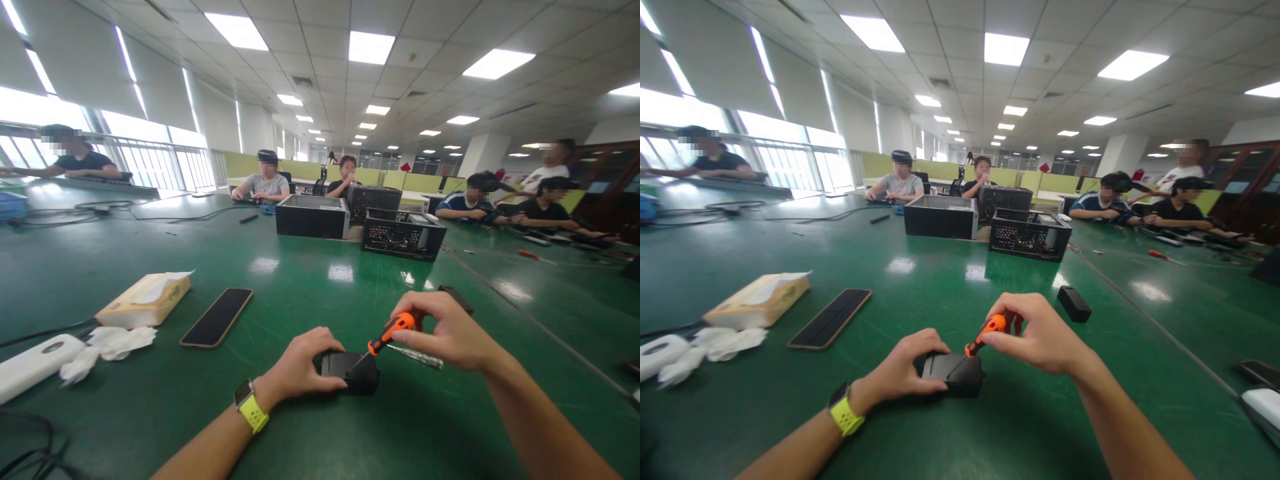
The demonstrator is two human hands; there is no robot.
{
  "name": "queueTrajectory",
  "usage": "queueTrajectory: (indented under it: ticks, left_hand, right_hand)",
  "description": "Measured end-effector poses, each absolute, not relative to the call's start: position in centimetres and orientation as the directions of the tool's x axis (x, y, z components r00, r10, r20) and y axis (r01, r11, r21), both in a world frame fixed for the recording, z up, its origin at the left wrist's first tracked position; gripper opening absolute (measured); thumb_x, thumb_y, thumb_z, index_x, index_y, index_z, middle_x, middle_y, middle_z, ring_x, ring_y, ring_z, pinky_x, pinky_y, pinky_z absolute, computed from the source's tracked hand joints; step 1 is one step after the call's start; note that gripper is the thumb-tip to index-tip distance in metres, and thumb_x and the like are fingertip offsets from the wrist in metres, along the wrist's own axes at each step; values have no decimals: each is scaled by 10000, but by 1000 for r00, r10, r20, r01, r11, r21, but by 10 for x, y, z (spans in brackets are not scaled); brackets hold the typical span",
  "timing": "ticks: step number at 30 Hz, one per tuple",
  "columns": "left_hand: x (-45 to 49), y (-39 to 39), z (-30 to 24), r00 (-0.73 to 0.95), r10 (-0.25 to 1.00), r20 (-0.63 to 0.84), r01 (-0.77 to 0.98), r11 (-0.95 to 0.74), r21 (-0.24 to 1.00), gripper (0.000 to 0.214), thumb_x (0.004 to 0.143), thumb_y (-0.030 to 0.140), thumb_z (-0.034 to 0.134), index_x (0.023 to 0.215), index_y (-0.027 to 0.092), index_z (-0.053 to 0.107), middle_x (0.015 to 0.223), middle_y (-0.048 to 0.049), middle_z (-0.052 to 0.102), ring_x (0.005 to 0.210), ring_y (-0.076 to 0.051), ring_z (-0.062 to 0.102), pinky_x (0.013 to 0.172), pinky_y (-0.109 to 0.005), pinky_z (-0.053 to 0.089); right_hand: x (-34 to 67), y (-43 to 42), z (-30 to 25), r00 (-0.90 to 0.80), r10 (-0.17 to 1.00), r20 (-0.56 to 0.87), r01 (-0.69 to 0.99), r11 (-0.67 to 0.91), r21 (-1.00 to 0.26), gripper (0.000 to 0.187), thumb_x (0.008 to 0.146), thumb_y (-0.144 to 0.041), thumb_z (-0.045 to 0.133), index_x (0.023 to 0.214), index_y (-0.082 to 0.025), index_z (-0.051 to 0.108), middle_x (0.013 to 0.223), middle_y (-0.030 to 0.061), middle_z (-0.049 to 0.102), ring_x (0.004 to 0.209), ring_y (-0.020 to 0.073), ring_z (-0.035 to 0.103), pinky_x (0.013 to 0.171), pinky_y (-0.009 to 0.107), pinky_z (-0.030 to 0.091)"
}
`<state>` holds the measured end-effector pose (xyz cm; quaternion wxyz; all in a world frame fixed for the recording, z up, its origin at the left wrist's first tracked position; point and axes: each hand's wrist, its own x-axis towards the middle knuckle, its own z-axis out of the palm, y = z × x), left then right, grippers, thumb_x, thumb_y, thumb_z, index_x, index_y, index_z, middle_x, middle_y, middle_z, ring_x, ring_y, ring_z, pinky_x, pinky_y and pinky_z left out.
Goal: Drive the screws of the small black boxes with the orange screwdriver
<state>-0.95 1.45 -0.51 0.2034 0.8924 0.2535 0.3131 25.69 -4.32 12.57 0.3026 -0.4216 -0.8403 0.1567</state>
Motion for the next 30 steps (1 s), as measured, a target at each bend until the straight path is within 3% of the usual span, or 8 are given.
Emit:
queueTrajectory:
  ticks: [19, 25, 27, 30]
  left_hand:
    - [-9, 14, -5, 679, 574, 458, 328, -795, 510, 450, 718, 482, 811, 1019, 174, 683, 907, -57, 643, 825, -211, 584, 725, -300, 448]
    - [-9, 14, -4, 679, 574, 458, 324, -794, 514, 439, 736, 482, 795, 1031, 177, 684, 915, -61, 647, 836, -213, 583, 736, -303, 452]
    - [-9, 14, -5, 677, 576, 459, 329, -794, 511, 441, 739, 494, 788, 1028, 178, 685, 909, -61, 645, 831, -212, 581, 732, -302, 451]
    - [-9, 15, -6, 675, 576, 461, 335, -796, 503, 448, 735, 502, 788, 1021, 173, 688, 897, -61, 639, 820, -211, 577, 723, -302, 452]
  right_hand:
    - [255, -44, 126, -478, 804, 354, 629, 594, -502, 134, 827, -309, 679, 824, -175, 666, 732, 1, 640, 644, 129, 547, 600, 249, 408]
    - [253, -41, 119, -447, 759, 473, 703, 625, -338, 461, 802, -503, 702, 551, -173, 497, 541, -34, 481, 522, 96, 400, 513, 244, 297]
    - [254, -42, 121, -469, 759, 452, 689, 634, -351, 372, 821, -457, 694, 625, -170, 562, 594, -20, 533, 548, 103, 440, 529, 241, 329]
    - [257, -45, 129, -542, 753, 374, 618, 659, -430, 148, 859, -299, 655, 952, -185, 668, 838, 25, 661, 686, 130, 559, 619, 239, 421]
